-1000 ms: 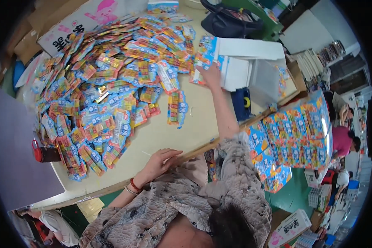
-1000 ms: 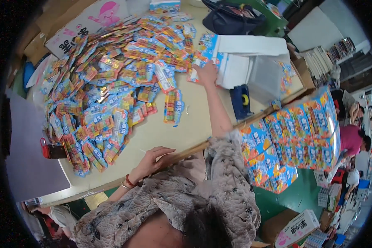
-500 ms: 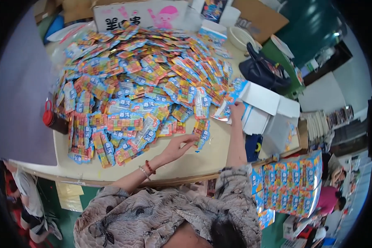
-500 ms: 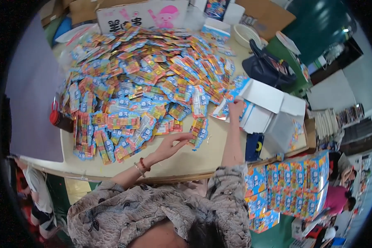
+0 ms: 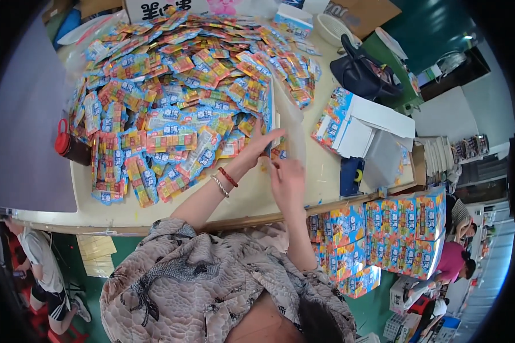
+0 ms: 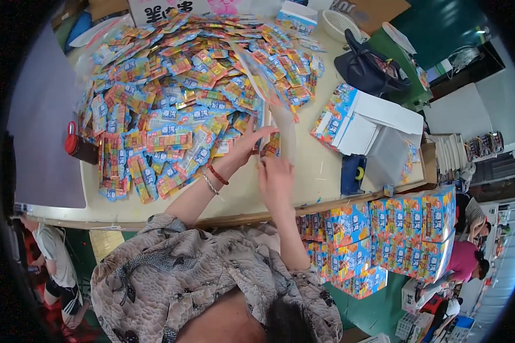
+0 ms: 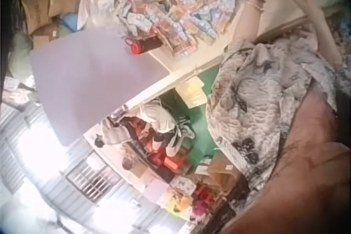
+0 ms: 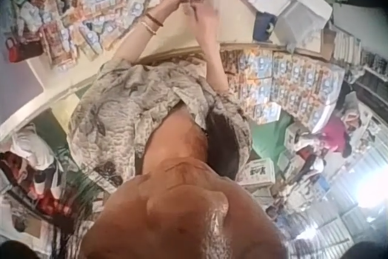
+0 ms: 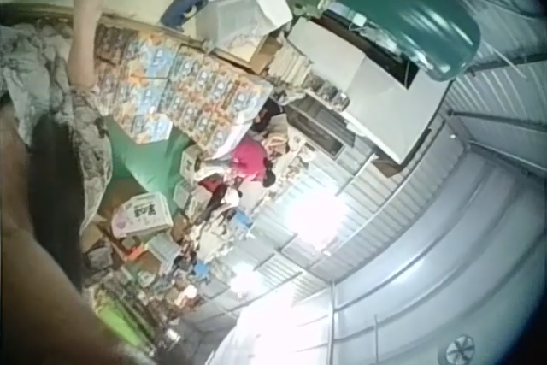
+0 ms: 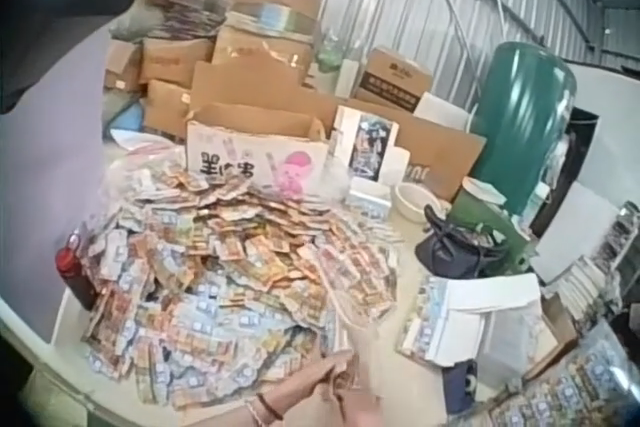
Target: Counting and packaging small product packets into cardboard display boxes.
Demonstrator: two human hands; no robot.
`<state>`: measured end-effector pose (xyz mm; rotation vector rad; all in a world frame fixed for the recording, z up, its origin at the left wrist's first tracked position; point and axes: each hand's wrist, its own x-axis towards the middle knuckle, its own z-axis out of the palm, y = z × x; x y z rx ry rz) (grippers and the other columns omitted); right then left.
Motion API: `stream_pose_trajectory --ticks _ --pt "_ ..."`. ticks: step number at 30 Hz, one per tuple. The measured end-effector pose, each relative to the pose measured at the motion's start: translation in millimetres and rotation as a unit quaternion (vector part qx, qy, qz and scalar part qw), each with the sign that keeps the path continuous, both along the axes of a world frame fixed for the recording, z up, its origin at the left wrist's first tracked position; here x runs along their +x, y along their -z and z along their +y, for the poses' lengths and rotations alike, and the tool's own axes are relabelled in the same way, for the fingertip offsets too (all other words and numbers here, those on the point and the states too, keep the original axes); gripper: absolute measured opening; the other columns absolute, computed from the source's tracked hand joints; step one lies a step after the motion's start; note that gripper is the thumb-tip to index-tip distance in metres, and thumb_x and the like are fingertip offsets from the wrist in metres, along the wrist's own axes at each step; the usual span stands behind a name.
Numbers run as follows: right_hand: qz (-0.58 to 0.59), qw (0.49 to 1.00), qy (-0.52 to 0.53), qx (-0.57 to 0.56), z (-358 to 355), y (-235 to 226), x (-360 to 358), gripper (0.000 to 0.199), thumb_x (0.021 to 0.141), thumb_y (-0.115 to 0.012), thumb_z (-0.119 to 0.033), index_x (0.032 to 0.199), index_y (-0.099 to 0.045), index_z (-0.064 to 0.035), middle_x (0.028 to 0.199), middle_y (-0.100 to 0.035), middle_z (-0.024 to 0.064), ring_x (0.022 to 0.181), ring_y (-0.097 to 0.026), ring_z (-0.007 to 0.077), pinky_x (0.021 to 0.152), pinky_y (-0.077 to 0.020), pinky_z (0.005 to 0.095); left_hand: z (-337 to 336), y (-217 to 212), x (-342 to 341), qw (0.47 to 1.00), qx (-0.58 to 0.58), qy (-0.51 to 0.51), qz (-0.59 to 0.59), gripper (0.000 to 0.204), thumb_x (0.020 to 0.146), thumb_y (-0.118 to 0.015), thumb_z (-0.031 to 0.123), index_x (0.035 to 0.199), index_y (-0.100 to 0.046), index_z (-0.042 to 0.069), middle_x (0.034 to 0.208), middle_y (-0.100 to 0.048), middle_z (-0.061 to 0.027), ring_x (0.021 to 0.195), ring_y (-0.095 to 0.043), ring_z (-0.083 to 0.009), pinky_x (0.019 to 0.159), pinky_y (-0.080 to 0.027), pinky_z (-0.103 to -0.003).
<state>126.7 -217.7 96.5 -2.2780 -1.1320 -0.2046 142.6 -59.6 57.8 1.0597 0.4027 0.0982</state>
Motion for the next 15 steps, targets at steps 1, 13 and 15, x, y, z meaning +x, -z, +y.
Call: stream_pose_trajectory --ticks 1,13,15 --pt "0.005 1.000 -0.010 0.000 -1 -2 0 0.024 0.080 -0.067 -0.008 0.103 -0.060 -0.0035 0.098 -0.060 0.0160 0.096 -0.055 0.0349 0.086 -0.0415 0.0469 4 7 -5 1.000 0.000 -0.010 0.005 0.125 0.072 -0.076 0.047 0.151 0.010 0.003 0.140 -0.042 -0.0179 0.105 -0.060 -0.0272 0.070 -0.054 -0.033" --pt "0.469 0.877 0.045 0.092 -51 -9 66 0.063 0.094 -0.058 -0.021 0.145 -0.027 -0.0001 0.114 -0.061 0.0110 0.092 -0.063 0.0185 0.071 -0.0537 0.0325 9 -2 -58 0.967 0.221 0.115 -0.059 0.114 0.073 -0.069 0.035 0.150 0.006 -0.005 0.158 -0.006 -0.0232 0.147 -0.009 -0.0312 0.118 -0.009 -0.038" --pt "0.419 0.898 0.097 0.092 -53 12 66 0.056 0.089 -0.062 -0.023 0.137 -0.041 -0.0035 0.108 -0.064 0.0179 0.094 -0.064 0.0236 0.066 -0.0543 0.0337 5 -16 -68 0.973 0.170 0.138 -0.075 0.105 0.077 -0.064 0.031 0.151 0.003 -0.003 0.158 -0.009 -0.0225 0.147 -0.010 -0.0317 0.118 -0.011 -0.038"
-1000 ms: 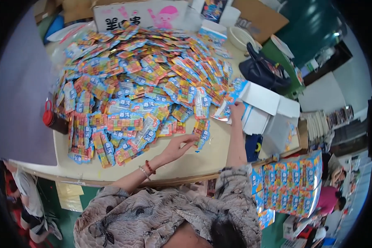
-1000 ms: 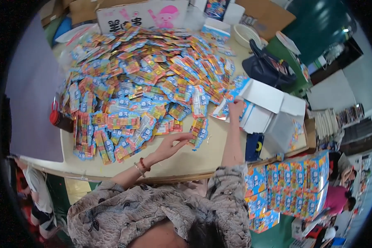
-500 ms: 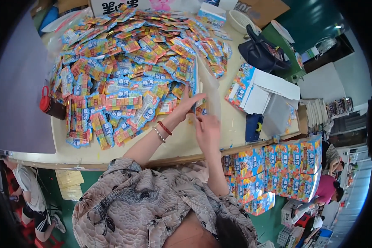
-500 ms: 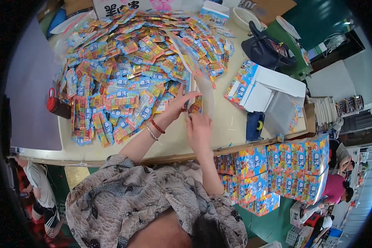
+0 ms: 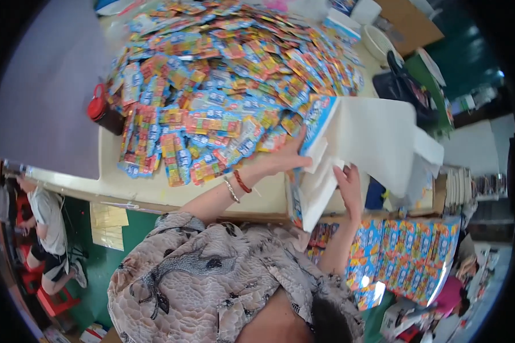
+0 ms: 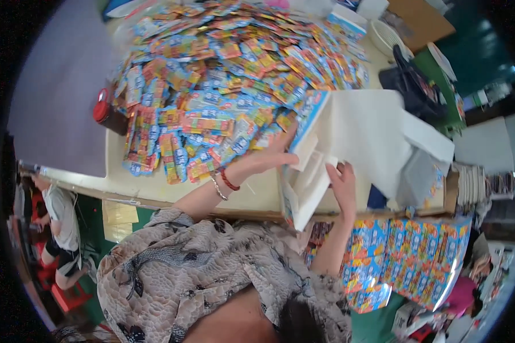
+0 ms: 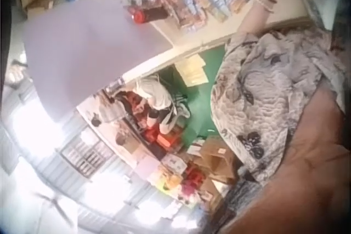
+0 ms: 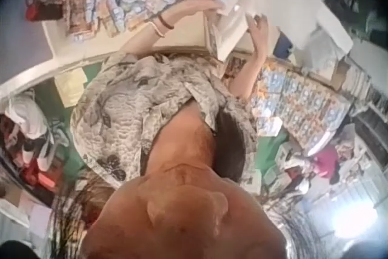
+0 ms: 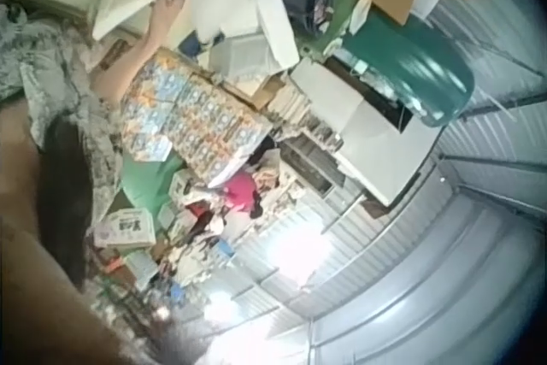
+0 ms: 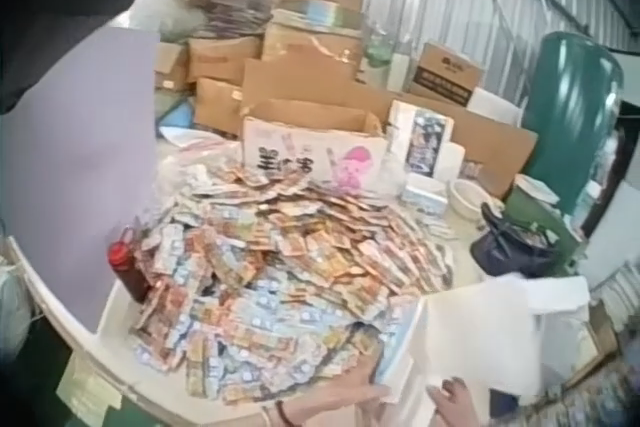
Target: Counting and packaging small product packets into cardboard display boxes.
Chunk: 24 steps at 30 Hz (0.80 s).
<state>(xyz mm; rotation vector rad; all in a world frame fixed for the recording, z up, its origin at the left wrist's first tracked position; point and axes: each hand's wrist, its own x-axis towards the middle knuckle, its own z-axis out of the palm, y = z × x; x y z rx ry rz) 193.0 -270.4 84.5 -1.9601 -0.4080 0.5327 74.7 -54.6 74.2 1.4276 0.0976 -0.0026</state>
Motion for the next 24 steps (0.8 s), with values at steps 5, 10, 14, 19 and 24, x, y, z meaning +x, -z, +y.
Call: stream_pose_trajectory --ticks 5,10,14,19,24 --pt "-0.370 0.905 0.058 -0.202 -26 -6 30 0.033 0.081 -0.057 -0.012 0.110 -0.061 0.0025 0.094 -0.063 0.0279 0.095 -0.063 0.0401 0.077 -0.0505 0.0467 18 -3 5 0.989 0.146 0.015 -0.015 0.074 0.076 -0.055 0.008 0.147 -0.034 0.004 0.138 -0.049 -0.0246 0.136 -0.040 -0.0281 0.115 -0.022 -0.033" --pt "-0.326 0.856 0.148 -0.372 -70 8 48 0.032 0.082 -0.059 -0.017 0.110 -0.058 -0.0024 0.094 -0.067 0.0220 0.087 -0.065 0.0412 0.073 -0.0514 0.0496 13 21 25 0.981 0.188 0.015 0.044 0.069 0.074 -0.055 0.000 0.142 -0.044 0.006 0.132 -0.056 -0.0190 0.133 -0.044 -0.0269 0.108 -0.032 -0.052" --pt "-0.251 0.814 0.271 -0.447 -44 -1 13 0.044 0.085 -0.064 -0.035 0.113 -0.051 -0.0039 0.091 -0.067 0.0195 0.088 -0.065 0.0397 0.076 -0.0512 0.0486 -29 6 28 0.647 0.724 -0.157 -0.181 0.063 0.074 -0.064 0.005 0.136 -0.051 0.007 0.138 -0.050 -0.0179 0.140 -0.033 -0.0289 0.114 -0.025 -0.051" --pt "-0.438 0.809 0.210 -0.331 -54 14 9 0.021 0.088 -0.059 -0.016 0.106 -0.058 -0.0052 0.112 -0.063 0.0149 0.105 -0.059 0.0352 0.083 -0.0499 0.0423 -27 0 56 0.546 0.764 0.329 -0.101 0.035 0.090 -0.053 0.018 0.118 -0.056 -0.003 0.097 -0.069 -0.0120 0.105 -0.063 -0.0286 0.117 -0.010 -0.057" --pt "-0.589 0.771 -0.150 -0.189 -20 -15 11 0.042 0.081 -0.056 0.000 0.121 -0.060 -0.0119 0.114 -0.061 0.0130 0.109 -0.057 0.0292 0.087 -0.0491 0.0383 -46 26 50 0.633 0.745 0.192 -0.087 0.044 0.088 -0.059 0.034 0.108 -0.059 -0.005 0.071 -0.066 -0.0115 0.084 -0.068 -0.0280 0.117 -0.015 -0.054"
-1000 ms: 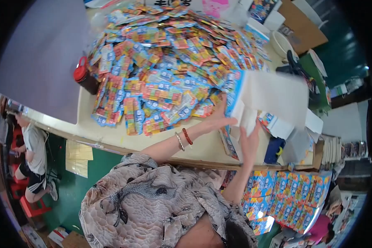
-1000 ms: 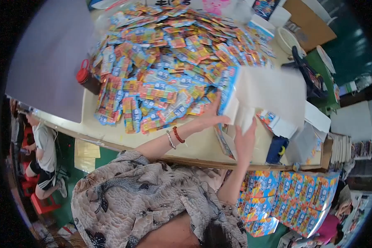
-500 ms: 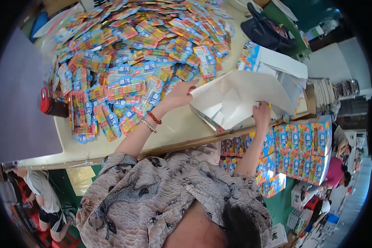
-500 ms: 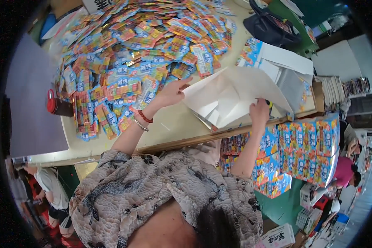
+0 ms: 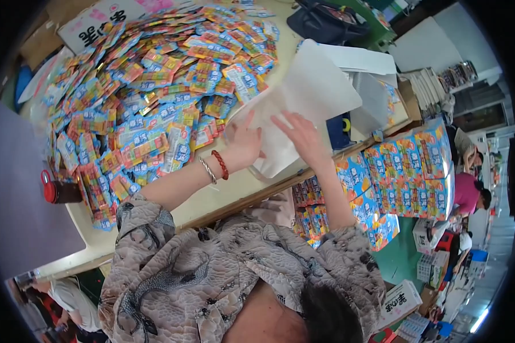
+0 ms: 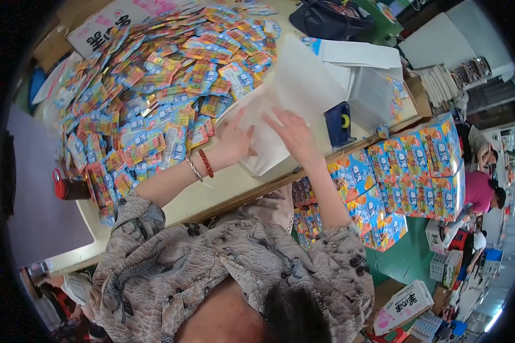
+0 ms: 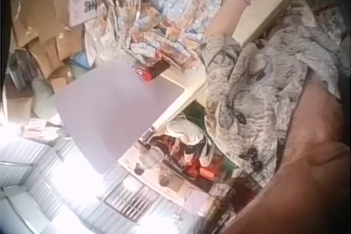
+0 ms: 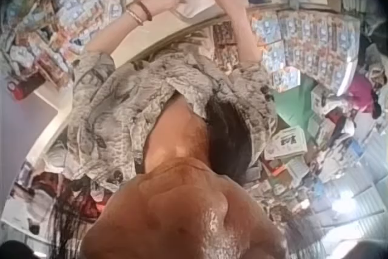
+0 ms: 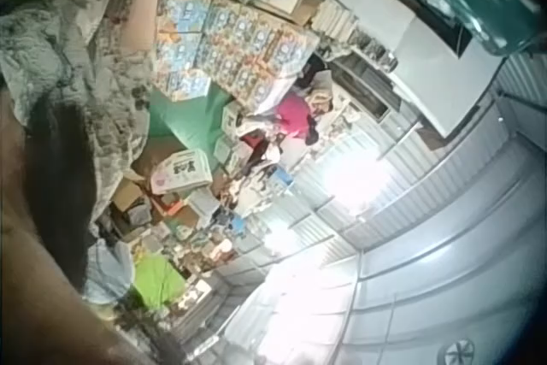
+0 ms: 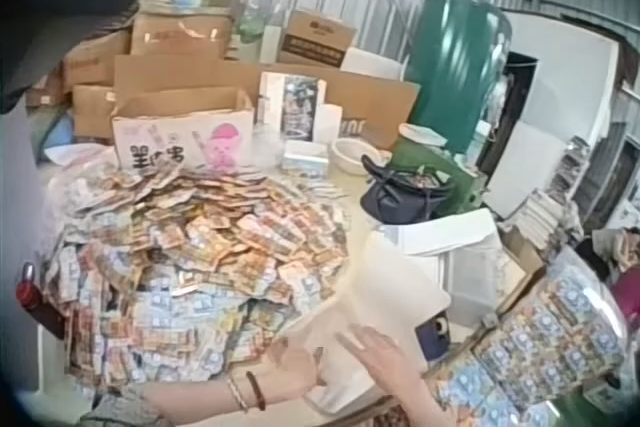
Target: Counting and packaging small product packets into cardboard display boxes.
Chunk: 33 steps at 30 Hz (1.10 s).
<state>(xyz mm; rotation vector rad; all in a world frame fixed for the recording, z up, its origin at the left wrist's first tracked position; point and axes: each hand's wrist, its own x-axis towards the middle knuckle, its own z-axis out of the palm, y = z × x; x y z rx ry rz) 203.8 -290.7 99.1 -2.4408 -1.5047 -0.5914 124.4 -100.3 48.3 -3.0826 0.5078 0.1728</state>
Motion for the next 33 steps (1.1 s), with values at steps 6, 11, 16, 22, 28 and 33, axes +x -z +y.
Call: stream_pose_trajectory --ticks 6,11,16,22,28,33 --pt "0.169 0.960 0.001 -0.225 18 38 53 0.030 0.079 -0.064 -0.015 0.108 -0.066 -0.0130 0.099 -0.065 0.0135 0.089 -0.065 0.0317 0.071 -0.0522 0.0432 -14 40 16 0.997 0.045 0.002 -0.056 0.049 0.087 -0.059 0.047 0.100 -0.060 0.000 0.077 -0.068 -0.0137 0.081 -0.069 -0.0273 0.090 -0.046 -0.052" --pt "0.213 0.931 0.007 -0.296 39 66 83 0.025 0.074 -0.073 -0.027 0.092 -0.072 -0.0091 0.086 -0.068 0.0157 0.085 -0.067 0.0321 0.073 -0.0534 0.0432 1 58 34 0.994 -0.106 0.027 -0.023 0.050 0.084 -0.058 0.052 0.087 -0.064 0.002 0.076 -0.067 -0.0126 0.069 -0.067 -0.0291 0.051 -0.054 -0.047" --pt "0.178 0.907 0.008 -0.382 64 82 100 0.031 0.067 -0.080 -0.031 0.089 -0.074 -0.0089 0.088 -0.070 0.0166 0.087 -0.068 0.0332 0.077 -0.0534 0.0434 -17 38 36 0.999 0.029 -0.010 0.043 0.038 0.084 -0.065 0.042 0.090 -0.066 0.005 0.079 -0.070 -0.0134 0.076 -0.069 -0.0306 0.068 -0.055 -0.044" --pt "0.223 0.898 0.041 -0.377 49 52 92 0.040 0.071 -0.076 -0.043 0.087 -0.071 -0.0072 0.092 -0.068 0.0158 0.090 -0.066 0.0334 0.080 -0.0516 0.0443 10 44 40 0.990 -0.136 0.010 0.014 0.029 0.090 -0.053 0.030 0.087 -0.065 0.004 0.079 -0.069 -0.0153 0.076 -0.067 -0.0339 0.073 -0.053 -0.046" --pt "0.203 0.922 0.021 -0.328 50 55 74 0.053 0.078 -0.067 -0.056 0.090 -0.070 -0.0044 0.093 -0.064 0.0194 0.091 -0.063 0.0361 0.082 -0.0506 0.0435 13 36 26 0.990 -0.131 0.040 0.028 0.026 0.089 -0.051 0.026 0.089 -0.067 0.005 0.078 -0.069 -0.0152 0.074 -0.068 -0.0331 0.066 -0.053 -0.048" --pt "0.188 0.914 0.031 -0.358 61 65 75 0.059 0.075 -0.067 -0.060 0.092 -0.071 -0.0037 0.093 -0.064 0.0198 0.091 -0.064 0.0363 0.079 -0.0528 0.0442 -61 13 -4 0.975 0.214 0.011 0.058 0.028 0.086 -0.054 0.028 0.093 -0.069 0.006 0.071 -0.068 -0.0130 0.061 -0.068 -0.0293 0.062 -0.053 -0.049"
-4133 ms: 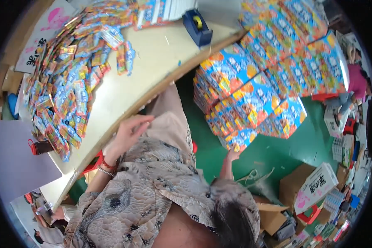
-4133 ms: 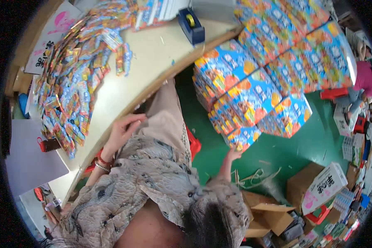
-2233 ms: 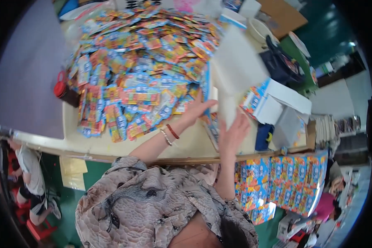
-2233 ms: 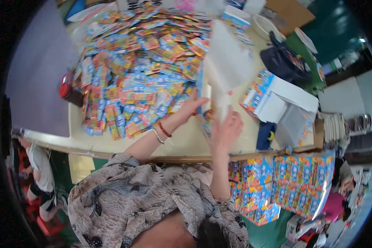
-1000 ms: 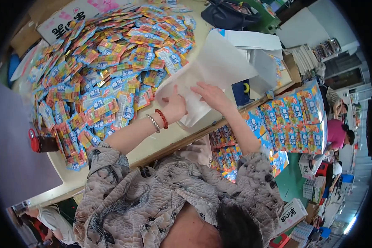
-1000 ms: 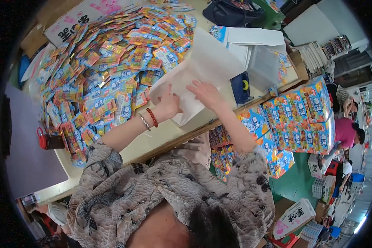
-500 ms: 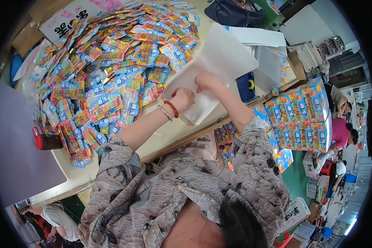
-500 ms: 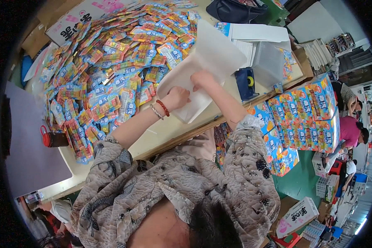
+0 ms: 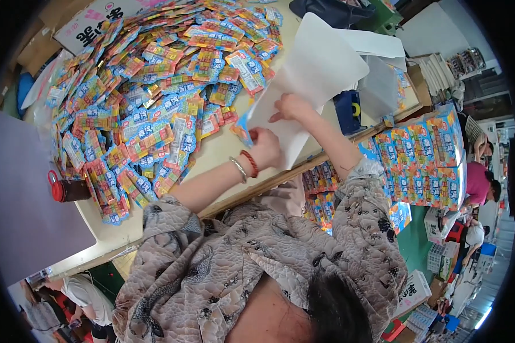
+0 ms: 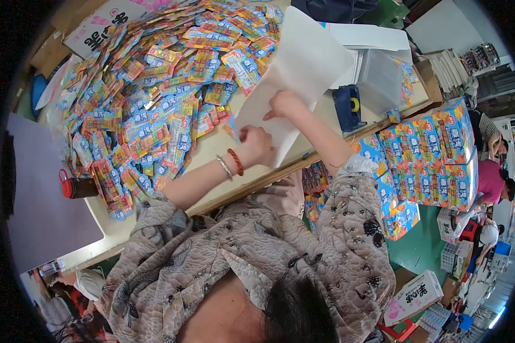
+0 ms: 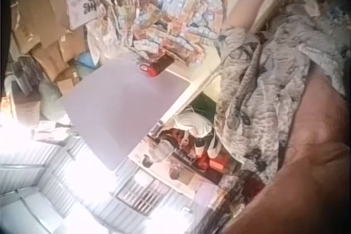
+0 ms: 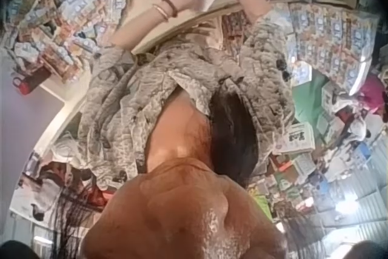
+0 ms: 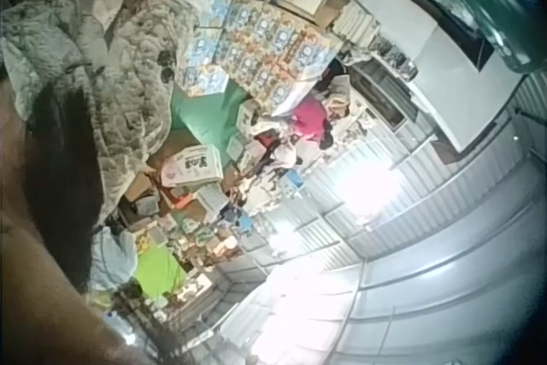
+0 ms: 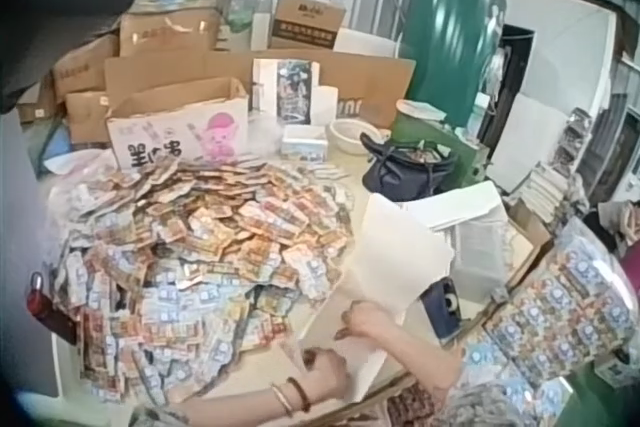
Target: Counting and packaging small product packets into cardboard display boxes.
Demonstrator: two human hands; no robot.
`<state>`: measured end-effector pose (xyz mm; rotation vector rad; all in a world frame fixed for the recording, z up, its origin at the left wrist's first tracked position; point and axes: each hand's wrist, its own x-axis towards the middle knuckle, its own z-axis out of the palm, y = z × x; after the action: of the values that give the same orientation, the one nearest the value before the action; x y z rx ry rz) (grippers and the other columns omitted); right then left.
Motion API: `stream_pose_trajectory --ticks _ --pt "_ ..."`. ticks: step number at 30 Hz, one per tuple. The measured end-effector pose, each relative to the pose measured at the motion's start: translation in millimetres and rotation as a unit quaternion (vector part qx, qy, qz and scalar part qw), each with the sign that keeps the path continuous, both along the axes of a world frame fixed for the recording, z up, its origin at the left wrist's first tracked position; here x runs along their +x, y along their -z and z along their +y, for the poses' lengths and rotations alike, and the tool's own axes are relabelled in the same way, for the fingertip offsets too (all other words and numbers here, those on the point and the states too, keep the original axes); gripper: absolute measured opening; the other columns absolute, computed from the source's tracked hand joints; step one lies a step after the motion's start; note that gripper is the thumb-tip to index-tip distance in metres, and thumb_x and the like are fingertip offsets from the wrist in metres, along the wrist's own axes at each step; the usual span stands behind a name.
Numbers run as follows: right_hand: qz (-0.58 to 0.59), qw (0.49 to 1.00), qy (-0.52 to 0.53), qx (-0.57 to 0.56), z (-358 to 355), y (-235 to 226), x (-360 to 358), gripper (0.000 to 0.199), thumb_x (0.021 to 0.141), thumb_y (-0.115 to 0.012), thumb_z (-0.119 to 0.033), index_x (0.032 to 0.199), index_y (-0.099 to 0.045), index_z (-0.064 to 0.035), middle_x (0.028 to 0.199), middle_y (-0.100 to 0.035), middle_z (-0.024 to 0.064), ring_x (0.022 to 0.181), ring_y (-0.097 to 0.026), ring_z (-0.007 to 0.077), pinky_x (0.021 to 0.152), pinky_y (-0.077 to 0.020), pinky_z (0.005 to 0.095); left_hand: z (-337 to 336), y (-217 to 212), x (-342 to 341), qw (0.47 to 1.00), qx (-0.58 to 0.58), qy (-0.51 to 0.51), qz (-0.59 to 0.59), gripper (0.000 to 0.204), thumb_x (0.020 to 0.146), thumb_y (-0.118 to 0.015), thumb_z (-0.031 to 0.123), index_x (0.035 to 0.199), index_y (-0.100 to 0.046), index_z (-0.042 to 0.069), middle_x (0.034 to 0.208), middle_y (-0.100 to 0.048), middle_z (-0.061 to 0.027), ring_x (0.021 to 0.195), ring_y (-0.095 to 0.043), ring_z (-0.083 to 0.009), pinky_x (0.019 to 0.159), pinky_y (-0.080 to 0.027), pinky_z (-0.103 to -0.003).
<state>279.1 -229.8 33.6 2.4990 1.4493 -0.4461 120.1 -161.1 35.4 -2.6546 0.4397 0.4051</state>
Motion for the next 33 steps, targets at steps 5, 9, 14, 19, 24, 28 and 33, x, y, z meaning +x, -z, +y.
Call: stream_pose_trajectory --ticks 5,9,14,19,24,28,33 --pt "-0.149 0.983 0.030 -0.102 28 0 -26 0.064 0.071 -0.070 -0.060 0.099 -0.068 -0.0018 0.106 -0.062 0.0179 0.094 -0.065 0.0348 0.072 -0.0555 0.0491 -15 30 -5 0.993 -0.011 0.026 -0.114 0.029 0.084 -0.054 0.026 0.091 -0.068 0.002 0.071 -0.067 -0.0116 0.054 -0.065 -0.0306 0.054 -0.054 -0.052" --pt "-0.096 0.992 0.057 0.054 -6 0 -26 0.051 0.077 -0.072 -0.045 0.106 -0.067 -0.0036 0.108 -0.060 0.0158 0.095 -0.065 0.0332 0.080 -0.0531 0.0431 33 38 21 0.906 -0.422 -0.015 -0.016 0.029 0.088 -0.053 0.022 0.094 -0.065 -0.003 0.089 -0.068 -0.0247 0.078 -0.069 -0.0356 0.064 -0.055 -0.047" --pt "0.072 0.906 0.071 0.411 -65 -72 -69 0.023 0.083 -0.071 -0.021 0.097 -0.067 -0.0042 0.099 -0.063 0.0116 0.088 -0.063 0.0257 0.079 -0.0503 0.0353 74 -8 12 0.892 -0.448 -0.028 0.050 0.032 0.096 -0.047 0.031 0.104 -0.057 0.002 0.098 -0.063 -0.0200 0.089 -0.061 -0.0371 0.080 -0.049 -0.043" --pt "-0.116 0.758 0.267 0.584 -171 -57 -28 0.011 0.083 -0.069 -0.008 0.093 -0.067 -0.0034 0.092 -0.063 0.0101 0.085 -0.061 0.0254 0.074 -0.0487 0.0319 58 -78 -30 0.825 -0.564 -0.005 -0.036 0.020 0.093 -0.055 0.016 0.108 -0.058 0.004 0.102 -0.061 -0.0159 0.096 -0.059 -0.0348 0.082 -0.048 -0.041" --pt "-0.364 0.796 0.197 0.442 -251 -64 63 0.021 0.080 -0.072 -0.015 0.098 -0.065 -0.0048 0.092 -0.061 0.0092 0.089 -0.058 0.0252 0.072 -0.0487 0.0321 71 -65 -92 0.771 -0.614 0.013 -0.168 0.031 0.085 -0.063 0.002 0.116 -0.058 0.007 0.116 -0.058 -0.0117 0.110 -0.056 -0.0317 0.091 -0.047 -0.039" --pt "-0.043 0.875 0.242 0.416 -278 -70 130 0.022 0.075 -0.076 -0.015 0.091 -0.064 -0.0039 0.080 -0.062 0.0040 0.074 -0.057 0.0154 0.068 -0.0468 0.0284 92 -48 -132 0.771 -0.580 -0.096 -0.245 0.036 0.086 -0.061 -0.001 0.120 -0.057 0.006 0.127 -0.052 -0.0129 0.121 -0.050 -0.0320 0.100 -0.042 -0.040" --pt "0.094 0.883 0.328 0.324 -297 -79 170 0.017 0.078 -0.077 -0.017 0.084 -0.066 -0.0050 0.069 -0.058 -0.0031 0.070 -0.051 0.0072 0.064 -0.0425 0.0242 111 -9 -156 0.717 -0.564 -0.254 -0.320 0.036 0.090 -0.058 0.003 0.126 -0.053 0.005 0.133 -0.046 -0.0152 0.126 -0.044 -0.0332 0.104 -0.037 -0.042"
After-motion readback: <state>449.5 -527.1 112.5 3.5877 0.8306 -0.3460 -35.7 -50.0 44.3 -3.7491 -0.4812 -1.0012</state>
